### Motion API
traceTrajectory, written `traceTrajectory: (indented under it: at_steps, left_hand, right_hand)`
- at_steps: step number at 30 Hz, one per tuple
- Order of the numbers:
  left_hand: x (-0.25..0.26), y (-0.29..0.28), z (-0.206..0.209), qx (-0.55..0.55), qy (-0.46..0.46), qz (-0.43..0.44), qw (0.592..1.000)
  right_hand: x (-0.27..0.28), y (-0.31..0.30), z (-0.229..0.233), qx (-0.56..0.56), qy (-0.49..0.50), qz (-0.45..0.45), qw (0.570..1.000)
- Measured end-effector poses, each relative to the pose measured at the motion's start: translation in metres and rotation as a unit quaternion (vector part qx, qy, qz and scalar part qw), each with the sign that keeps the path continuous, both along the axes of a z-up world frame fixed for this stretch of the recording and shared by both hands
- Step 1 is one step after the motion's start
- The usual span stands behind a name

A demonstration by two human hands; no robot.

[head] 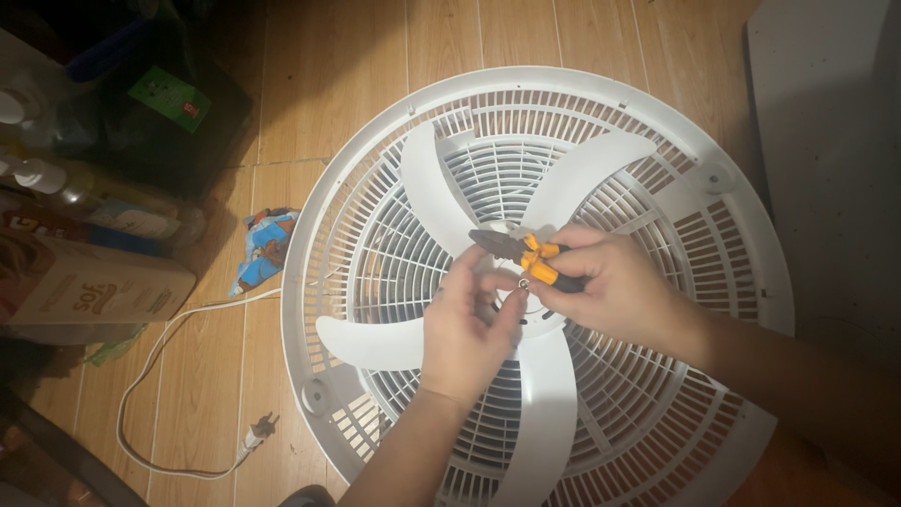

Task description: The person uses pliers to manipulate a small metal ring at the center of a white electric fan. They repeatedly grip, pull, and adjust the ring while holding the fan hub with the other hand. The person briefly wipes the fan hub with a cloth before continuing to work on the ring with the pliers.

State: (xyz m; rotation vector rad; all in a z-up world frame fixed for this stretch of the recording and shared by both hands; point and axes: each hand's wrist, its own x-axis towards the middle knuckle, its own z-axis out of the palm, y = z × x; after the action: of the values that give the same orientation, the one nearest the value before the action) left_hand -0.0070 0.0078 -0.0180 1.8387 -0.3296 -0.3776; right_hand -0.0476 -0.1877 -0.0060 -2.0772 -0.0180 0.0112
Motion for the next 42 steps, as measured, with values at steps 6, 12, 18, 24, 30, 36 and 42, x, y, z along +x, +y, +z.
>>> traceTrajectory:
  at_steps: [6,12,18,24,30,36,42]
  left_hand:
    - [-0.001,-0.001,-0.002,0.011,-0.06,-0.002,0.998]
    - [-0.001,0.0,-0.006,0.033,-0.051,-0.005,0.998]
    - [0.001,-0.001,-0.012,0.031,-0.081,-0.004,0.996]
    - [-0.001,-0.003,-0.007,-0.01,0.023,0.014,1.0]
    - [0.002,-0.001,-0.001,-0.002,0.023,-0.018,1.0]
    - [0.002,-0.003,-0.005,-0.008,-0.073,-0.016,0.997]
    - [0.002,0.002,-0.006,0.009,-0.072,-0.029,0.997]
  right_hand:
    - [0.0,0.0,0.003,-0.019,0.01,0.0,1.0]
    - [0.001,0.0,0.003,-0.024,0.031,-0.005,0.999]
    - [0.003,0.001,0.008,-0.043,0.04,-0.006,0.998]
    - [0.005,-0.001,0.013,-0.026,0.023,0.018,0.999]
    - [0.004,0.0,0.012,-0.011,0.06,0.005,0.998]
    - [0.005,0.001,0.013,-0.007,0.063,-0.009,0.998]
    - [0.012,-0.017,0.024,-0.128,0.14,-0.106,0.976]
